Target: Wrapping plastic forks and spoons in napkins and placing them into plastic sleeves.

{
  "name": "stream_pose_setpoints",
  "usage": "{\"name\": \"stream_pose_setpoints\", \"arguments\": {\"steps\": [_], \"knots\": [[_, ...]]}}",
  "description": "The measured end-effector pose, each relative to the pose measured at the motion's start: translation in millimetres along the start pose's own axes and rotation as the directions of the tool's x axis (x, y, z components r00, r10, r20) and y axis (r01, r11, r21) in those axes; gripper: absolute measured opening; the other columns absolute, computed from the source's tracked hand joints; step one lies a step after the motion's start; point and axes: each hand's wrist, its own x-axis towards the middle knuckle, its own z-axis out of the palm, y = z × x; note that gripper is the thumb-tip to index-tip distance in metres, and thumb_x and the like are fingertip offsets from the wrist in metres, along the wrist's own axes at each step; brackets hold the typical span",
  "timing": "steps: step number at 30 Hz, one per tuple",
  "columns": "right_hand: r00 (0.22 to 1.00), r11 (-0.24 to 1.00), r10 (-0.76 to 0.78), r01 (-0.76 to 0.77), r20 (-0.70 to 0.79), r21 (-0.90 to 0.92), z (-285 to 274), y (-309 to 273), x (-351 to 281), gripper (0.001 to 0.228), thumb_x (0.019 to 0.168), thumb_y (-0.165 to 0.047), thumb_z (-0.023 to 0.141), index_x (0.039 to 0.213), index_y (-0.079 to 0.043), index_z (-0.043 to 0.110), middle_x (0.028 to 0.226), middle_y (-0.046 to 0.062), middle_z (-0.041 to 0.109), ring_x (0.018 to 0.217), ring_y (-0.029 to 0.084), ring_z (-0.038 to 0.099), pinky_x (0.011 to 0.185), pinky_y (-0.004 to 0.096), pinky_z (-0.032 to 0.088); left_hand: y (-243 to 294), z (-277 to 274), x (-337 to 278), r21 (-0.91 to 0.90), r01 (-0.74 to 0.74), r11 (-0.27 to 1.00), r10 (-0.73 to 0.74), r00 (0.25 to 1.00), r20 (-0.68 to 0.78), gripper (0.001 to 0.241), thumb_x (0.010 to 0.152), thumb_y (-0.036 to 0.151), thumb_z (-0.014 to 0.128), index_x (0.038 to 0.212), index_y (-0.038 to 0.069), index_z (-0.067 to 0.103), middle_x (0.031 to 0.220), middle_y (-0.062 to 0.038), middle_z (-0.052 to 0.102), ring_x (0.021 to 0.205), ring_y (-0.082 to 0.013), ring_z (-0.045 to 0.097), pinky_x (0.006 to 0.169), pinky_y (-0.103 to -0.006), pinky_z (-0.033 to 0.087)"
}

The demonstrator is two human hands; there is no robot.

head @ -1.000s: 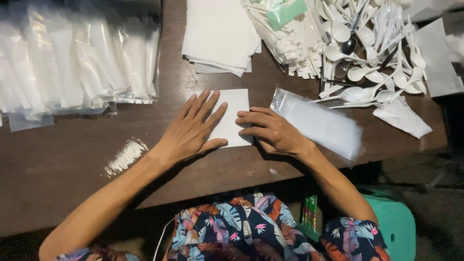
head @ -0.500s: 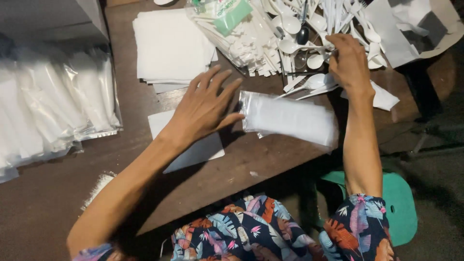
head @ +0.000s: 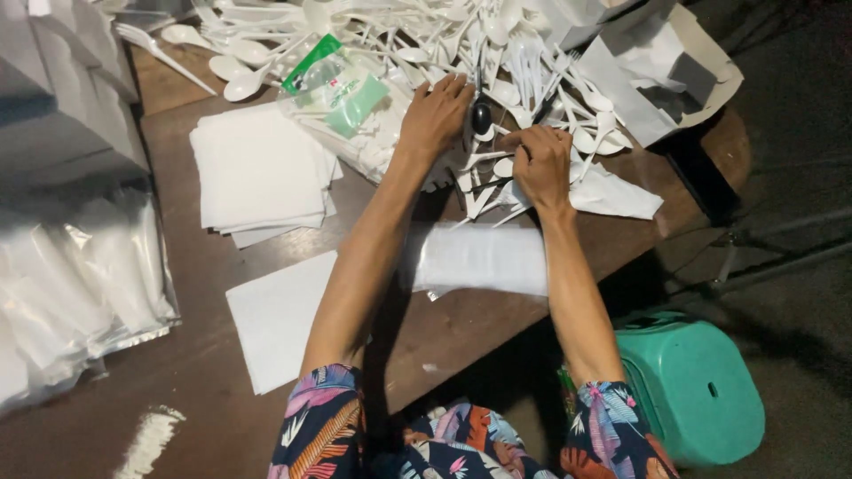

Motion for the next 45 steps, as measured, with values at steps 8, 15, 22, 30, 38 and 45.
{"name": "stream_pose_setpoints", "arguments": {"steps": [8, 15, 22, 30, 38, 45], "knots": [[0.960, 0.929, 0.270, -0.240, 0.073, -0.282, 9, 11, 6, 0.048, 0.108, -0.036, 0.052, 0.146, -0.006, 0.054, 0.145, 0.019, 0.052, 0.134, 0.035, 0.047, 0.110, 0.053, 0.033, 8, 52, 52, 0.191, -0.146, 0.971, 0.163, 0.984, -0.076, 0.046, 0.103, 0.011, 0.052, 0.149, 0.015, 0.049, 0.156, -0.012, 0.048, 0.147, -0.0310, 0.037, 0.114, -0.0590, 0.034], [0.947, 0.915, 0.313, -0.280, 0.072, -0.290, 8, 16, 6, 0.034, 0.102, -0.037, 0.064, 0.123, -0.011, 0.073, 0.120, 0.010, 0.066, 0.112, 0.028, 0.056, 0.097, 0.047, 0.035, 28, 19, 49, 0.130, -0.094, 0.987, 0.090, 0.995, 0.037, 0.029, 0.090, 0.035, 0.077, 0.114, 0.019, 0.073, 0.121, -0.008, 0.071, 0.124, -0.0306, 0.057, 0.107, -0.0608, 0.036], [0.931, 0.909, 0.354, -0.365, -0.093, -0.201, 7, 27, 5, 0.021, 0.100, -0.037, 0.073, 0.096, -0.016, 0.071, 0.096, 0.001, 0.067, 0.091, 0.019, 0.059, 0.097, 0.044, 0.037, 12, -14, 33, -0.068, -0.115, 0.991, 0.122, 0.987, 0.107, 0.027, 0.080, 0.024, 0.082, 0.106, 0.021, 0.077, 0.124, -0.013, 0.072, 0.127, -0.0351, 0.057, 0.113, -0.0677, 0.028], [0.967, 0.965, 0.216, -0.233, -0.137, -0.118, -1, 29, 30, 0.020, 0.102, -0.008, 0.069, 0.119, 0.000, 0.074, 0.108, 0.014, 0.074, 0.100, 0.024, 0.066, 0.090, 0.038, 0.048, -22, 22, 1, -0.071, 0.117, 0.991, -0.134, 0.940, -0.315, 0.033, 0.102, 0.029, 0.047, 0.126, 0.011, 0.062, 0.123, -0.013, 0.064, 0.120, -0.0281, 0.057, 0.106, -0.0497, 0.039], [0.871, 0.877, 0.444, -0.374, 0.211, -0.303, 51, 50, 95, 0.033, 0.100, -0.023, 0.069, 0.121, 0.003, 0.068, 0.120, 0.023, 0.065, 0.113, 0.039, 0.056, 0.099, 0.055, 0.045, -12, 5, -5, -0.273, 0.021, 0.962, -0.149, 0.876, -0.458, 0.041, 0.107, 0.038, 0.033, 0.128, 0.010, 0.055, 0.129, -0.014, 0.063, 0.141, -0.0320, 0.046, 0.116, -0.0539, 0.034], [0.726, 0.792, 0.607, -0.585, 0.322, -0.174, 27, 39, 97, 0.029, 0.100, 0.000, 0.061, 0.128, 0.006, 0.066, 0.072, 0.014, 0.073, 0.049, 0.019, 0.064, 0.038, 0.029, 0.051, -24, 19, 3, -0.336, 0.076, 0.939, -0.178, 0.942, -0.284, 0.054, 0.103, 0.057, 0.028, 0.121, 0.017, 0.060, 0.139, -0.014, 0.061, 0.146, -0.0316, 0.039, 0.117, -0.0564, 0.024]]}}
